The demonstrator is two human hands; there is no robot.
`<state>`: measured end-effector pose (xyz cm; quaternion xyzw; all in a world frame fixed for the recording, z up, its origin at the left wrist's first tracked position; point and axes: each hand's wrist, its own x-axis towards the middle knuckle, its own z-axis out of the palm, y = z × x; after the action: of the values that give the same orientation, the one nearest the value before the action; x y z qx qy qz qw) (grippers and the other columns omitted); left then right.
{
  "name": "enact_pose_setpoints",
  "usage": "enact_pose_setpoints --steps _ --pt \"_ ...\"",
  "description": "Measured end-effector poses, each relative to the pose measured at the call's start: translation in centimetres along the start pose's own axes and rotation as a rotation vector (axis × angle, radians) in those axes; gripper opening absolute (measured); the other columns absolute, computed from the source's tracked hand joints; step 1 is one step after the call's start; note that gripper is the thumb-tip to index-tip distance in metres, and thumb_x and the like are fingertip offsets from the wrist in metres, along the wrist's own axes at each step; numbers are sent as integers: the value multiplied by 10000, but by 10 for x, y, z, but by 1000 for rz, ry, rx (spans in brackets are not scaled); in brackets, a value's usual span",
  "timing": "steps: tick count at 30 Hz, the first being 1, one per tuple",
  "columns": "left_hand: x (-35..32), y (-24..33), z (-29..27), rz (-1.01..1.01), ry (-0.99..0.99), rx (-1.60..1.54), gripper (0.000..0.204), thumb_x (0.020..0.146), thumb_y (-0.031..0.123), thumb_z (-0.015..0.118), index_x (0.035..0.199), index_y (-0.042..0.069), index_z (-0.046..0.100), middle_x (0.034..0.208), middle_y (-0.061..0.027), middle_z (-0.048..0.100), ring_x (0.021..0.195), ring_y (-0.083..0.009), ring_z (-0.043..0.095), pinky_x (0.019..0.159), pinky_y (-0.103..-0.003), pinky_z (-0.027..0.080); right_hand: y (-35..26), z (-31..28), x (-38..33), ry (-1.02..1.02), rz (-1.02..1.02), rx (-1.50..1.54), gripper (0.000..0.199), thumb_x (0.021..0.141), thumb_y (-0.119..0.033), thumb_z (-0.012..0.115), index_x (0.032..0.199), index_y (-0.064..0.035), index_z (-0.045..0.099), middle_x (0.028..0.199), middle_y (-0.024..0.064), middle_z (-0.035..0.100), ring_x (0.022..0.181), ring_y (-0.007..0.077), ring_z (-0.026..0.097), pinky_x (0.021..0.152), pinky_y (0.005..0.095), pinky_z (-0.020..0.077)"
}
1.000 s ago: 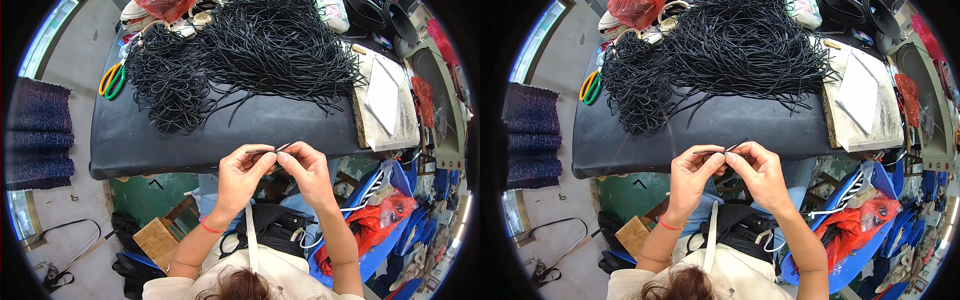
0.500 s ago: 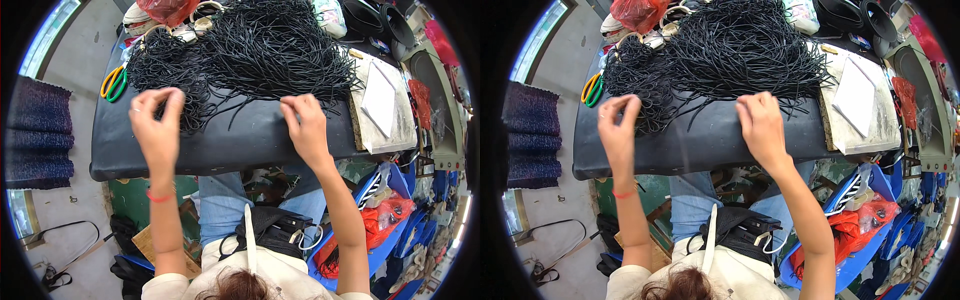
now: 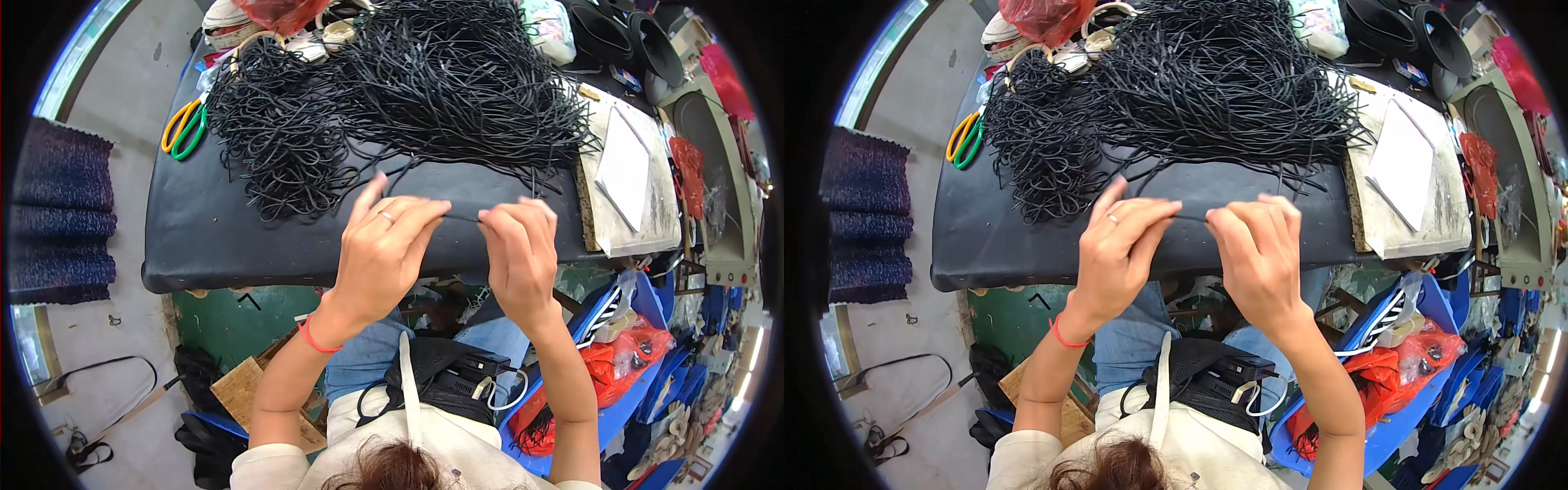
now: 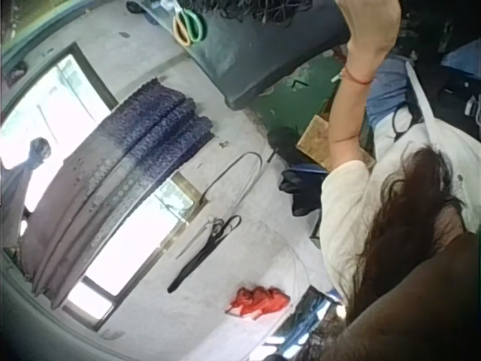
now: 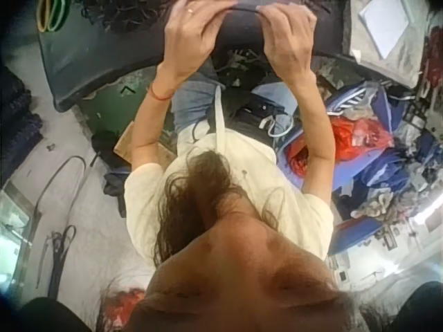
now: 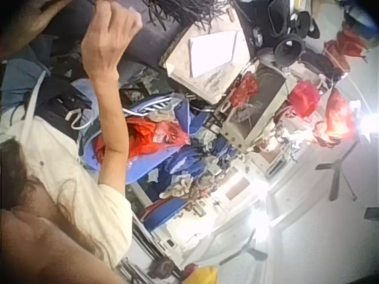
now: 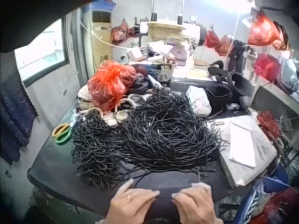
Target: The person repeatedly picks up short black cords from a pile on a table and ties them into loops by hand. They place each finished loop back onto the pile and continue the process throughout the clip.
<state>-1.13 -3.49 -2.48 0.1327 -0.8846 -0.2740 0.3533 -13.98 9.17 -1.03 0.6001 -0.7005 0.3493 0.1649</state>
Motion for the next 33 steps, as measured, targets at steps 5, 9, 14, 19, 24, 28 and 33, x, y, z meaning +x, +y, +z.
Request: enact_pose_setpoints --steps 5,9,14,19,24,28,33 --pt "-9 17 -21 -200 -105 -190 144 788 -19 607 919 14 657 808 -103 637 702 -186 600 655 -287 473 1 -26 -5 166 104 10 221 732 60 661 930 0 584 820 112 569 702 254 553 598 324 459" --pt "-16 26 -12 -583 -130 -666 138 857 50 579 977 9 631 842 -89 644 727 -155 623 611 -233 497 -4 -23 2 255 407 40 113 781 0 644 872 -16 577 776 100 561 670 244 553 586 308 450" --pt "-8 31 -3 -1077 -144 -1359 218 901 155 556 1079 31 577 853 -59 634 713 -112 627 528 -199 494 -29 2 -2 59 335 187 145 754 -15 659 886 -25 601 698 82 524 640 234 548 564 329 445" --pt "-17 23 1 -1009 -118 -1288 252 894 132 562 1104 -6 566 874 -74 641 714 -99 619 568 -197 484 -21 1 1 54 282 142 213 732 14 663 939 -13 621 739 91 575 653 228 552 571 321 447" --pt "-26 17 -19 -933 -282 -1008 201 880 122 582 1015 -25 611 859 -82 656 760 -119 627 661 -225 498 13 -21 0 109 130 -86 247 730 51 653 969 -2 626 807 101 608 682 226 567 599 315 462" --pt "-36 24 -22 -826 -384 -843 167 880 110 582 983 -18 616 835 -77 658 755 -108 622 644 -218 484 14 -24 6 207 183 -130 171 745 27 659 906 -11 615 795 100 591 683 236 567 598 319 461" --pt "-22 31 -9 -1061 -159 -1260 206 890 152 573 1021 -3 603 883 -78 650 776 -127 642 636 -195 526 -18 -4 3 82 395 125 94 772 -51 661 792 -33 571 727 97 541 621 264 533 566 351 433"
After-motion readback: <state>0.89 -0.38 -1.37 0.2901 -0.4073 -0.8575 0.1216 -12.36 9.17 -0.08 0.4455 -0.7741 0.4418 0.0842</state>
